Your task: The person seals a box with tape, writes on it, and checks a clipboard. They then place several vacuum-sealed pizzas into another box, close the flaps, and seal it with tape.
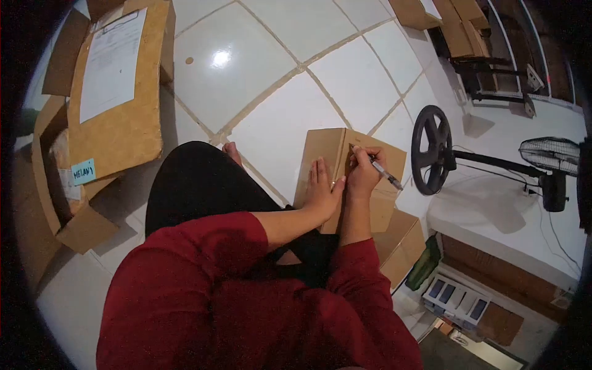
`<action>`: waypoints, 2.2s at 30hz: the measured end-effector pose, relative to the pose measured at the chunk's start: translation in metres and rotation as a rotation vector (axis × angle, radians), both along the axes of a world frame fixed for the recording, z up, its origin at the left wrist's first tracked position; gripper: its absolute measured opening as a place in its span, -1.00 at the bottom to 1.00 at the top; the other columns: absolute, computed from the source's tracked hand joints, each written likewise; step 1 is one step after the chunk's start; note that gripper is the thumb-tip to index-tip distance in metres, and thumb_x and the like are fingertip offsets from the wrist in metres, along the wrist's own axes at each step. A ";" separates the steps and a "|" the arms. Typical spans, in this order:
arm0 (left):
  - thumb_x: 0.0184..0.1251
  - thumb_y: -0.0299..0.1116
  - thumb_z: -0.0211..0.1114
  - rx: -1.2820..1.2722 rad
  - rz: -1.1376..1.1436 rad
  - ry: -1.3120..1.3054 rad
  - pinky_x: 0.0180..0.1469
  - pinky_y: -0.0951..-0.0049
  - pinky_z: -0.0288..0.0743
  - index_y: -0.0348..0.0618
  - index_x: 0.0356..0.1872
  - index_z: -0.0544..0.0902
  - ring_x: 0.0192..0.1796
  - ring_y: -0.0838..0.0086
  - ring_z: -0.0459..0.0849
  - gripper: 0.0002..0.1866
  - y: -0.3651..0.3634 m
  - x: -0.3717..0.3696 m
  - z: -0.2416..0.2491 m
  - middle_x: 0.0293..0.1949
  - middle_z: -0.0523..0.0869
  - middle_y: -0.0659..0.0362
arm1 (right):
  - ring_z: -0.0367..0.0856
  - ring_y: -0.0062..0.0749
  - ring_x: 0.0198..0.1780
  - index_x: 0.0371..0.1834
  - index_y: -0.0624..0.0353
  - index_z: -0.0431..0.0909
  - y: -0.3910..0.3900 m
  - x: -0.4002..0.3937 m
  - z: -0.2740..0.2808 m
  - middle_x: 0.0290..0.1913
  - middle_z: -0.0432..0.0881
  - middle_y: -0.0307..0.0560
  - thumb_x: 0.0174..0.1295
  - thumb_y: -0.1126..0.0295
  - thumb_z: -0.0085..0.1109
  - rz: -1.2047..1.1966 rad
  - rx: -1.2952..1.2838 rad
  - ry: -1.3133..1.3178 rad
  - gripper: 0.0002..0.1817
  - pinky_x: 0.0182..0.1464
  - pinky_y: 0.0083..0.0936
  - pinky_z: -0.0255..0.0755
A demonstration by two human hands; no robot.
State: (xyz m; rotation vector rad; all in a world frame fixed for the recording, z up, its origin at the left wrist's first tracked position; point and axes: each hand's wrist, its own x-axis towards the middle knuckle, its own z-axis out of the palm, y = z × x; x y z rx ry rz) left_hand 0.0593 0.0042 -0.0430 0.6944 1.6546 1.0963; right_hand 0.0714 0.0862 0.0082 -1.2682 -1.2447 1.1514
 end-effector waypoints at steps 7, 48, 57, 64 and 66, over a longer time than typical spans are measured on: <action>0.19 -0.09 -0.07 -0.025 -0.006 0.025 0.27 0.25 -0.23 -0.35 0.19 -0.18 0.28 0.07 -0.18 -0.27 0.002 0.000 -0.001 0.23 -0.14 -0.18 | 0.28 -0.63 -0.73 -0.69 0.18 0.23 0.000 -0.002 0.005 -0.76 0.33 -0.23 -0.12 0.62 0.05 0.025 -0.051 0.027 -0.81 -0.69 -0.74 0.16; 0.15 0.02 -0.09 0.008 0.023 0.042 0.25 0.18 -0.22 -0.29 0.21 -0.19 0.28 0.03 -0.16 -0.22 0.002 0.005 -0.007 0.22 -0.13 -0.19 | 0.20 -0.67 -0.73 -0.69 0.16 0.20 0.000 -0.005 0.003 -0.71 0.29 -0.25 -0.20 0.68 0.00 -0.090 0.002 0.032 -0.80 -0.68 -0.75 0.07; 0.14 0.04 -0.09 -0.026 0.017 0.005 0.25 0.18 -0.18 -0.28 0.21 -0.19 0.28 0.03 -0.15 -0.21 0.001 0.004 -0.004 0.23 -0.13 -0.16 | 0.20 -0.69 -0.69 -0.67 0.14 0.16 0.005 0.004 -0.007 -0.70 0.28 -0.30 -0.13 0.67 -0.01 -0.031 0.044 0.033 -0.77 -0.68 -0.76 0.08; 0.15 0.04 -0.10 -0.004 0.031 -0.006 0.25 0.16 -0.21 -0.26 0.22 -0.19 0.28 0.04 -0.17 -0.22 0.001 0.006 -0.007 0.23 -0.14 -0.15 | 0.16 -0.69 -0.71 -0.69 0.13 0.17 0.001 -0.004 0.004 -0.71 0.27 -0.29 -0.16 0.68 -0.02 -0.116 0.001 -0.019 -0.77 -0.70 -0.75 0.04; 0.15 0.04 -0.10 -0.009 0.021 -0.005 0.25 0.15 -0.23 -0.26 0.22 -0.21 0.28 0.04 -0.18 -0.21 0.002 0.005 -0.006 0.24 -0.16 -0.14 | 0.15 -0.69 -0.73 -0.70 0.12 0.17 0.011 0.008 -0.006 -0.72 0.26 -0.29 -0.18 0.69 -0.01 -0.073 0.067 0.113 -0.77 -0.70 -0.76 0.01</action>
